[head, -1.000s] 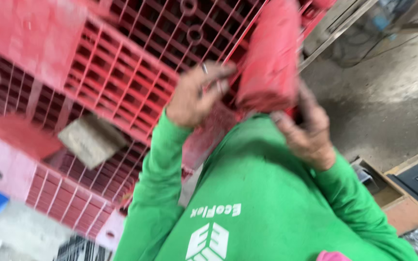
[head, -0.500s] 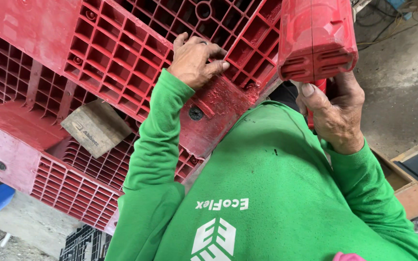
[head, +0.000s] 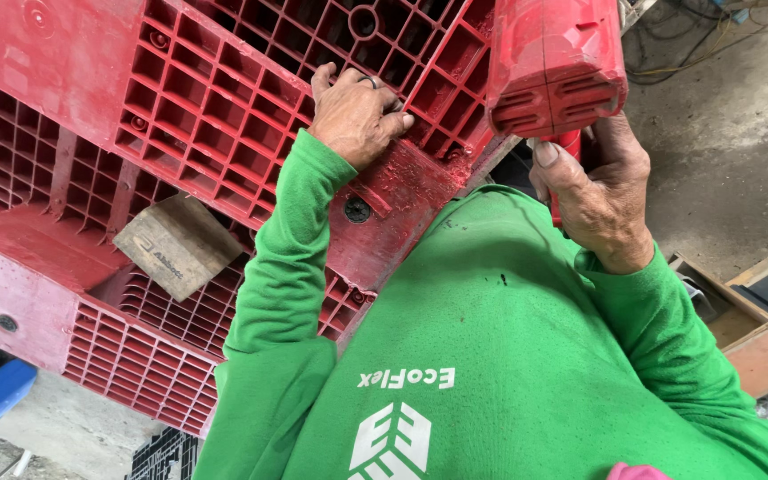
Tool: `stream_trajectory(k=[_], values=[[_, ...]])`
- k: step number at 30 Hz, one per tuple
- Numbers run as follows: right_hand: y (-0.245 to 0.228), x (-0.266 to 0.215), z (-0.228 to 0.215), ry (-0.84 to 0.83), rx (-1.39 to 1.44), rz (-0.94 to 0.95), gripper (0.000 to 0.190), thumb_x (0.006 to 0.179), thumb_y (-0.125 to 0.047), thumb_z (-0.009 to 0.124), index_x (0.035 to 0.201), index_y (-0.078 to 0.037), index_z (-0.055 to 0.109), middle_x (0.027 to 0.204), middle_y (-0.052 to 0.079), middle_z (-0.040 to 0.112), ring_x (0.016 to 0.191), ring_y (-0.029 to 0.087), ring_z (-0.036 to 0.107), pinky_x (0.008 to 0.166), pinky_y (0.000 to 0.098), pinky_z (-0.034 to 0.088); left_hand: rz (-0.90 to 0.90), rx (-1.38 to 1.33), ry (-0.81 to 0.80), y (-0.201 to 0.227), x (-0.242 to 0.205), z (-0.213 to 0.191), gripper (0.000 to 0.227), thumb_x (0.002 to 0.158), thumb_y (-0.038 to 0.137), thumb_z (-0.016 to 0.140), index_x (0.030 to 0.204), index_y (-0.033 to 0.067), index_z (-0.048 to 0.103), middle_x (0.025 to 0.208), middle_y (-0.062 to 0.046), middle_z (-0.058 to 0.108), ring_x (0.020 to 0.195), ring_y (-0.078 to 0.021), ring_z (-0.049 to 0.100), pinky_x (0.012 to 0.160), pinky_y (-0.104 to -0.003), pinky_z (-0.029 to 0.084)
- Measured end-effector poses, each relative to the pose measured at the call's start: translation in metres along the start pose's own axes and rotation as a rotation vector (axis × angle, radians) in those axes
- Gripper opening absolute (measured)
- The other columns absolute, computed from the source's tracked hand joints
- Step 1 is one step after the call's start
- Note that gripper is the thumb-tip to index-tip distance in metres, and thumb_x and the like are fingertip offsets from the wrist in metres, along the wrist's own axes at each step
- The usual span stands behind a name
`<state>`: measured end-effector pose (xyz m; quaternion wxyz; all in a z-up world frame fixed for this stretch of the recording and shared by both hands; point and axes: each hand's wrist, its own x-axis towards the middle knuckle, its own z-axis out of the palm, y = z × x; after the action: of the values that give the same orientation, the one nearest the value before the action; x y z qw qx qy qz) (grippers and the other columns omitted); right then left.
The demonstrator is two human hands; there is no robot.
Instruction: The person uses a soldering iron to melt and smooth the edges of a red plastic crate, then switches to a red power drill to work on the same area. The person continues to use the soldering iron to refine the melted plastic on the crate's grid structure.
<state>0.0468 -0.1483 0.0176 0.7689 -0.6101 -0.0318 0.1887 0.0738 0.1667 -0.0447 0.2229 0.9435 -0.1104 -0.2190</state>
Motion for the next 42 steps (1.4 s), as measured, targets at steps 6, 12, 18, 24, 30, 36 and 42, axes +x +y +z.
stream_trajectory(k=[6, 12, 18, 24, 30, 36, 42], values=[[0.003, 0.0, 0.0, -0.003, 0.013, 0.004, 0.057, 0.111, -0.009, 0.068, 0.16, -0.002, 0.039, 0.11, 0.007, 0.063, 0.072, 0.009, 0.057, 0.06, 0.0252, 0.05, 0.03, 0.003, 0.02, -0.001, -0.002, -0.001, 0.043, 0.101, 0.042, 0.06, 0.092, 0.004, 0.076, 0.095, -0.011, 0.071, 0.107, -0.0308, 0.057, 0.109, -0.062, 0.018], [0.005, 0.001, -0.001, -0.012, -0.01, 0.001, 0.063, 0.11, -0.01, 0.068, 0.165, -0.003, 0.037, 0.109, 0.006, 0.063, 0.072, 0.008, 0.056, 0.061, 0.0246, 0.05, -0.008, -0.051, -0.051, 0.0, 0.0, -0.007, 0.039, 0.103, 0.039, 0.056, 0.093, 0.007, 0.078, 0.089, -0.011, 0.071, 0.11, -0.0309, 0.056, 0.111, -0.063, 0.016], [0.005, 0.001, 0.0, -0.003, -0.036, 0.017, 0.063, 0.109, -0.011, 0.069, 0.164, -0.002, 0.038, 0.101, 0.003, 0.063, 0.069, 0.006, 0.054, 0.059, 0.0226, 0.047, -0.03, -0.187, -0.054, -0.002, 0.003, -0.015, 0.035, 0.103, 0.034, 0.054, 0.119, 0.0095, 0.073, 0.094, -0.01, 0.073, 0.108, -0.0308, 0.058, 0.111, -0.059, 0.018], [0.005, 0.0, 0.003, -0.018, -0.101, -0.015, 0.061, 0.11, -0.012, 0.07, 0.161, -0.001, 0.039, 0.107, 0.004, 0.065, 0.07, 0.005, 0.053, 0.06, 0.0214, 0.046, -0.082, -0.199, -0.086, 0.007, 0.001, -0.02, 0.032, 0.101, 0.028, 0.055, 0.122, 0.0114, 0.072, 0.082, -0.008, 0.074, 0.097, -0.0277, 0.066, 0.109, -0.055, 0.023], [0.007, 0.003, 0.003, -0.008, -0.146, -0.059, 0.063, 0.109, -0.009, 0.069, 0.163, -0.002, 0.038, 0.142, 0.008, 0.064, 0.079, 0.004, 0.057, 0.066, 0.0211, 0.052, -0.159, -0.081, -0.07, 0.021, 0.006, -0.019, 0.029, 0.103, 0.028, 0.052, 0.118, 0.0134, 0.073, 0.078, -0.007, 0.073, 0.089, -0.0264, 0.066, 0.103, -0.052, 0.026], [0.003, -0.002, 0.01, -0.049, -0.179, -0.158, 0.069, 0.108, -0.009, 0.069, 0.165, 0.001, 0.032, 0.149, 0.012, 0.058, 0.133, 0.015, 0.056, 0.116, 0.0278, 0.046, -0.142, -0.065, 0.057, 0.023, -0.002, -0.014, 0.028, 0.104, 0.027, 0.054, 0.122, 0.0158, 0.073, 0.087, -0.009, 0.073, 0.092, -0.0265, 0.065, 0.104, -0.051, 0.03], [-0.003, -0.007, 0.012, -0.07, -0.42, -0.151, 0.074, 0.099, -0.012, 0.071, 0.161, 0.004, 0.033, 0.14, 0.017, 0.062, 0.126, 0.018, 0.061, 0.109, 0.0297, 0.048, -0.023, -0.336, 0.41, 0.028, -0.007, -0.016, 0.034, 0.102, 0.026, 0.06, 0.13, 0.0084, 0.068, 0.118, -0.011, 0.075, 0.114, -0.0267, 0.065, 0.114, -0.053, 0.027]])
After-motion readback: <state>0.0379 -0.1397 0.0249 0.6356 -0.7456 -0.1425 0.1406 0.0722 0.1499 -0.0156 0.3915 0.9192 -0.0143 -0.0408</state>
